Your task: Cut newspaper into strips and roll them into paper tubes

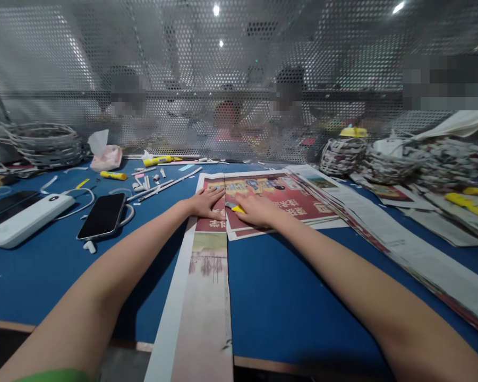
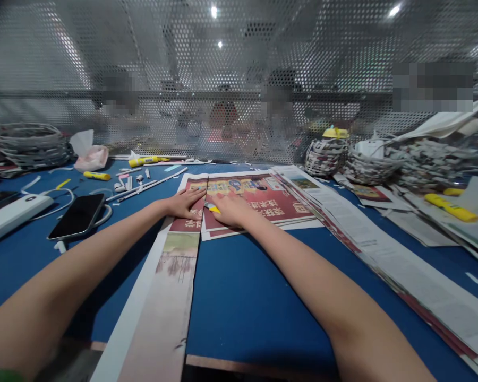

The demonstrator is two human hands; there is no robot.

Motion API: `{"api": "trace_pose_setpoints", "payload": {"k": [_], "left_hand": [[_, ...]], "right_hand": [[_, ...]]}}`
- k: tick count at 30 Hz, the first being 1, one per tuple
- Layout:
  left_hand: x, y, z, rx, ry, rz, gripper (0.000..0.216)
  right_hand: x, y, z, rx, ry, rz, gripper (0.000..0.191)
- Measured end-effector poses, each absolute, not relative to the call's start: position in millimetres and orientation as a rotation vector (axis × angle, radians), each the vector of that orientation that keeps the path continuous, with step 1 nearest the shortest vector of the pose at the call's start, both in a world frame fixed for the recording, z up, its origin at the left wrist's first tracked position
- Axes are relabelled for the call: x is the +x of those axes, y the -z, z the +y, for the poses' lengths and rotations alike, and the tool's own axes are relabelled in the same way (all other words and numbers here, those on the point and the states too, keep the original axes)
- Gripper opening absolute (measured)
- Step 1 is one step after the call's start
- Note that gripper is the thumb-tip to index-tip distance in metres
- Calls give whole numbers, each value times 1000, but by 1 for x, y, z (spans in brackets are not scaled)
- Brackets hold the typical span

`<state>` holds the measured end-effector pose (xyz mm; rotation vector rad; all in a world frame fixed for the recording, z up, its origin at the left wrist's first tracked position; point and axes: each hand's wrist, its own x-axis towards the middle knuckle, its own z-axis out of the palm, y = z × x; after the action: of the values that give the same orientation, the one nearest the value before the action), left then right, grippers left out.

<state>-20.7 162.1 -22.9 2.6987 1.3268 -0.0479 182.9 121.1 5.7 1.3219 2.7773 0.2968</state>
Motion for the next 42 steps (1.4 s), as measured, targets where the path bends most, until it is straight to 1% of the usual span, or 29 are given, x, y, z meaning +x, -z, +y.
{"api": "trace_pose_setpoints", "payload": {"k": [6,14,17,24,30,42], "left_hand": [[-21,29,161,2703,33,1356,108],[-23,29,161,2707,-2,1357,108],[-23,30,161,2702,-3,1360,108],[-23,30,161,2690,7,1371,110],[-22,29,160,2683,0,1376,111],[-21,27,158,2680,10,1376,112]], "right_hand": [[185,-9,128,1284,-276,2780,48],[186,-17,131,1258,-249,2754,46],[184,-16,129,1279,-270,2752,48],[181,-14,130,1349,-297,2744,45],[179,-11,142,1379,-310,2731,41],[173,-6,163,1410,-392,2689,41]]}}
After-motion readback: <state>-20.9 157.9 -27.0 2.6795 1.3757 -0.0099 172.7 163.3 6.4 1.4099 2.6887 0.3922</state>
